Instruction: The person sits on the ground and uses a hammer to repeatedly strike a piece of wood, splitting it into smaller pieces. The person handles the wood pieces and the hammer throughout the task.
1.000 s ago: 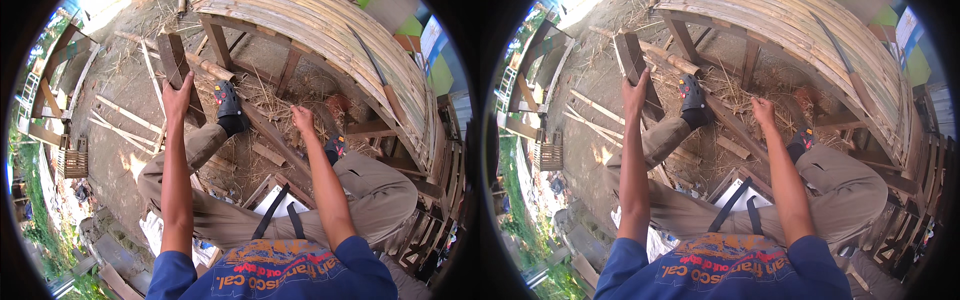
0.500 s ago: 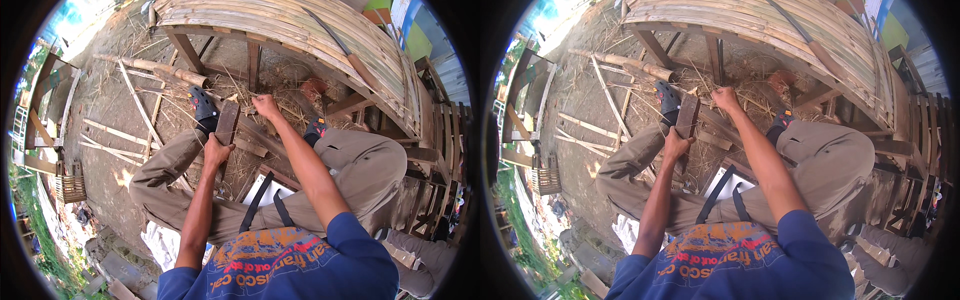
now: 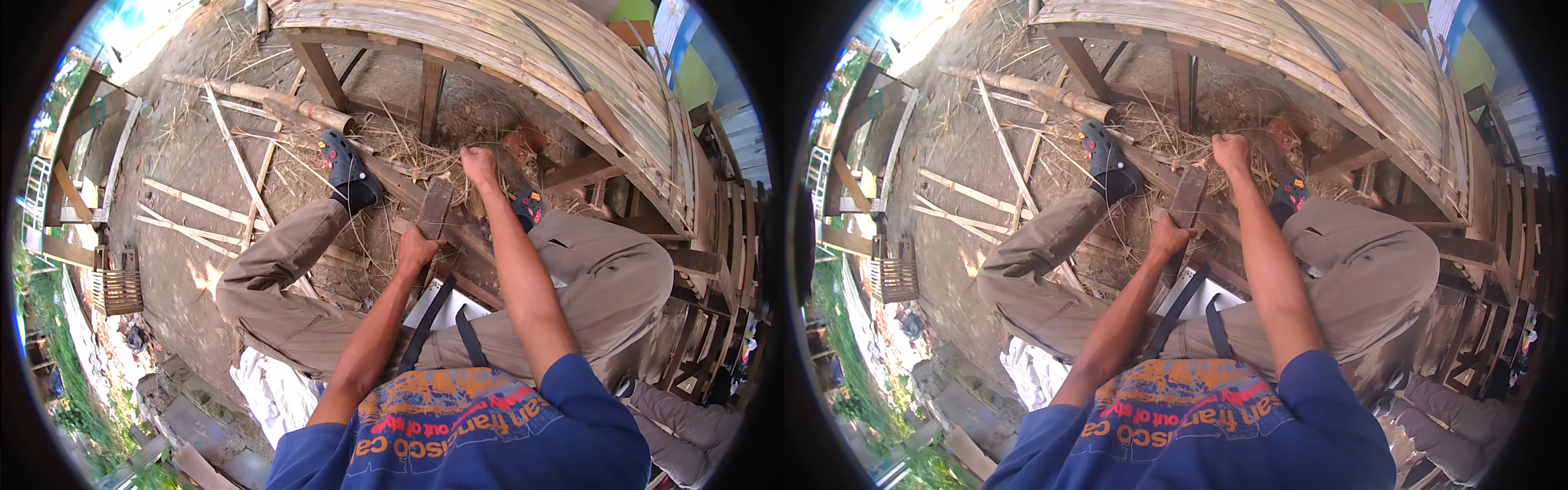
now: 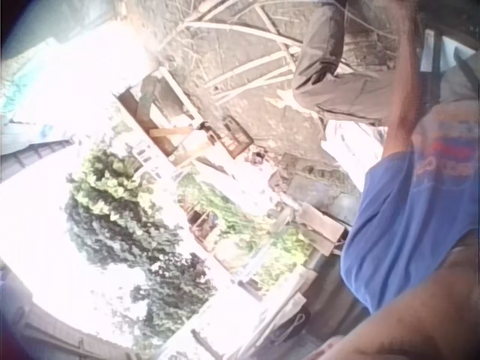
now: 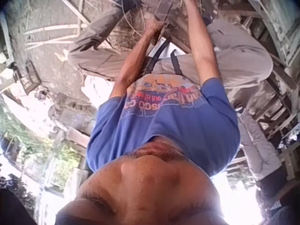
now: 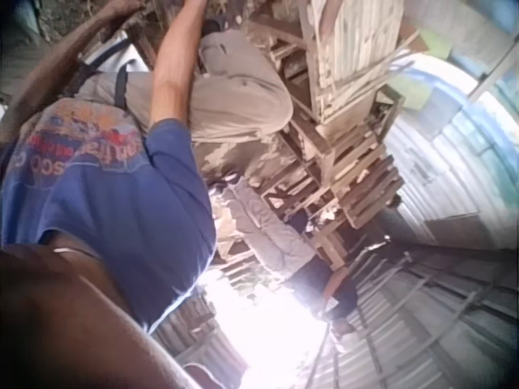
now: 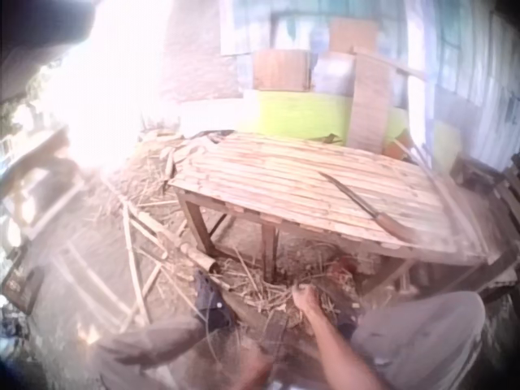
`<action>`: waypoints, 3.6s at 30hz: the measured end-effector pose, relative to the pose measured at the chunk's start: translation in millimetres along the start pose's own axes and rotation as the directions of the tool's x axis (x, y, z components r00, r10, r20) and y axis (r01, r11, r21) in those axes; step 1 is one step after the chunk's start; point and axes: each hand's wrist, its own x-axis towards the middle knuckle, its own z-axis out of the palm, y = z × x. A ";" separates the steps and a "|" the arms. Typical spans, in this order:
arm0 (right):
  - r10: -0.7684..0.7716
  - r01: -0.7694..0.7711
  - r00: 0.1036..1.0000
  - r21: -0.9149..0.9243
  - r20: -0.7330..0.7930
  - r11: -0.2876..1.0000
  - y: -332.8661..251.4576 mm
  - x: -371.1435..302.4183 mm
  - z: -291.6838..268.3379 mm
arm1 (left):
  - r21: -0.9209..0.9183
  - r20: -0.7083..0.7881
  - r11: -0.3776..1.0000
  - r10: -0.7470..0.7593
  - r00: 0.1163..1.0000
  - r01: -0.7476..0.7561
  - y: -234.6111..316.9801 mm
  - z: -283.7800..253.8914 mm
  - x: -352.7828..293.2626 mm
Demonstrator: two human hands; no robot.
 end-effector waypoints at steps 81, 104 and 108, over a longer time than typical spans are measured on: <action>0.151 -0.161 0.899 -0.011 0.412 0.987 -50.7 42.3 91.7 | 0.279 0.276 0.953 0.039 0.960 -0.119 -15.6 9.8 10.3; 0.092 -0.209 0.903 0.243 0.420 0.947 -57.3 -19.1 43.6 | 0.313 0.295 0.928 0.108 0.949 -0.203 -57.2 12.7 23.1; 0.014 -0.145 0.914 0.294 0.406 0.945 -41.3 -9.8 46.5 | 0.222 0.311 0.951 0.139 0.940 -0.214 -62.1 8.6 24.4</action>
